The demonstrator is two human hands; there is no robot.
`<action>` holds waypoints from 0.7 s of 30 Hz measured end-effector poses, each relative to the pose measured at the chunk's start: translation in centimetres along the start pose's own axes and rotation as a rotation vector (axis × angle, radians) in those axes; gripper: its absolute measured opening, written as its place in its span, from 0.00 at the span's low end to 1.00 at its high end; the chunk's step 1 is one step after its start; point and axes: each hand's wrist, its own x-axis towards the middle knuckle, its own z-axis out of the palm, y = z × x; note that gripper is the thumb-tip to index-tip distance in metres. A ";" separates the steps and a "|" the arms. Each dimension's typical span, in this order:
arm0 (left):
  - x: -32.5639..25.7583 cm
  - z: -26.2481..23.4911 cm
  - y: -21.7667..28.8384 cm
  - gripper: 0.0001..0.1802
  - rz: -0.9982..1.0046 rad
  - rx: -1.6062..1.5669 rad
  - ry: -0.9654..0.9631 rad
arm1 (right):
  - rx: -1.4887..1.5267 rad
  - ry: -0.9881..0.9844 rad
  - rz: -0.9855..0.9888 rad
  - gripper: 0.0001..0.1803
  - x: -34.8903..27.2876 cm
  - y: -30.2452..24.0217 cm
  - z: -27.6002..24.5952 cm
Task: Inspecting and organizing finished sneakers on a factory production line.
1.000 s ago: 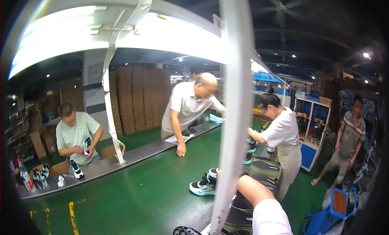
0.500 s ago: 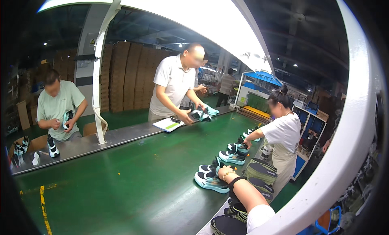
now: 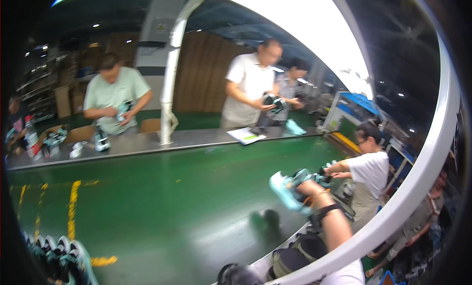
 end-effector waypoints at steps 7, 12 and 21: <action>-0.3 0.6 0.8 0.12 0.004 -0.192 0.127 | 0.135 0.363 -0.168 0.21 -17.8 -1.1 -17.6; 1.5 -3.3 1.3 0.20 0.355 -0.015 0.189 | 0.157 0.439 -0.081 0.18 -35.0 0.8 -22.2; 10.1 -3.7 -1.3 0.25 0.309 0.127 0.221 | 0.224 0.626 -0.065 0.13 -50.1 -9.0 -25.4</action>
